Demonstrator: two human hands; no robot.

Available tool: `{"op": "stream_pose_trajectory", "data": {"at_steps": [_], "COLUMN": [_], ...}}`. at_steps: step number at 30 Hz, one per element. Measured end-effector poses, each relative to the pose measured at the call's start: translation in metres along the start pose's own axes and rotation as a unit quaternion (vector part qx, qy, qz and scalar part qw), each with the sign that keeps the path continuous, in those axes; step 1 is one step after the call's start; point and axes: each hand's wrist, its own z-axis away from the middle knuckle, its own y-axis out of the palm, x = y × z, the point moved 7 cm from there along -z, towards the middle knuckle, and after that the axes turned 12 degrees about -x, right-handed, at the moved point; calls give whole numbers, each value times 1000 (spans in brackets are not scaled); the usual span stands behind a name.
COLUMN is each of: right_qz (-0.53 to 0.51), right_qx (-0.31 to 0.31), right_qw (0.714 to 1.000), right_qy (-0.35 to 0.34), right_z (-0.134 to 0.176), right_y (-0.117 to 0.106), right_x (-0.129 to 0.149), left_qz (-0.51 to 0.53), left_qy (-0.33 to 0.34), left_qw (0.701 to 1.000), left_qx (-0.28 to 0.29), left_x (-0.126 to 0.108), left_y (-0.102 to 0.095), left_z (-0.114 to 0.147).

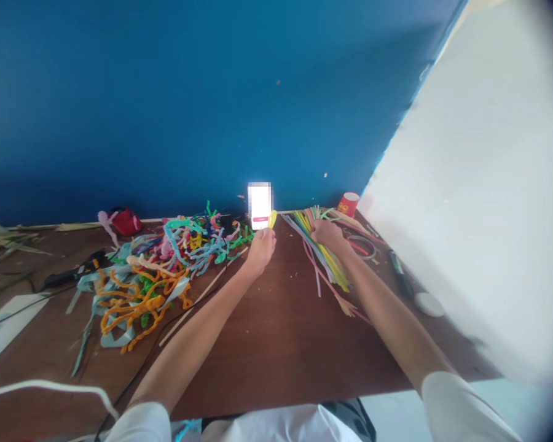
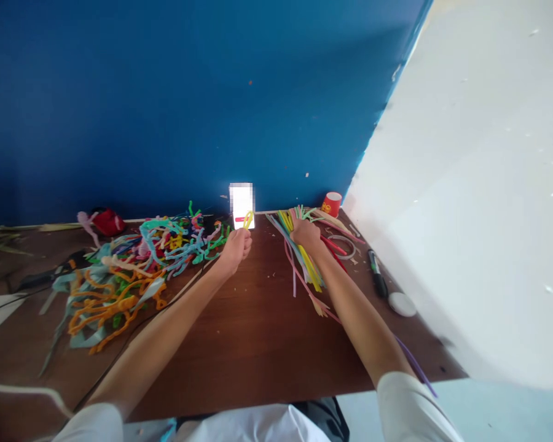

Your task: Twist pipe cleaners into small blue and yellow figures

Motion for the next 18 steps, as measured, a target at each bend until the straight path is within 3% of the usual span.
{"op": "stream_pose_trajectory", "data": {"at_steps": [7,10,14,18], "right_qz": [-20,-95,-317,-381], "right_qx": [-29,-40,-79,-135], "right_qw": [999,994,944,912], "right_qy": [-18,-33,-44,-63], "right_z": [-5,-9,-11,-4], "right_y": [-12,-21,-41,-66], "right_x": [0,3,12,25], "left_qz": [-11,-22,-40,-53], "left_qy": [-15,-10,28,63], "left_qw": [999,999,998,996], "left_qx": [28,32,47,40], "left_x": [7,7,4,3], "left_y": [5,4,5,3], "left_z": [-1,-1,-1,-3]}}
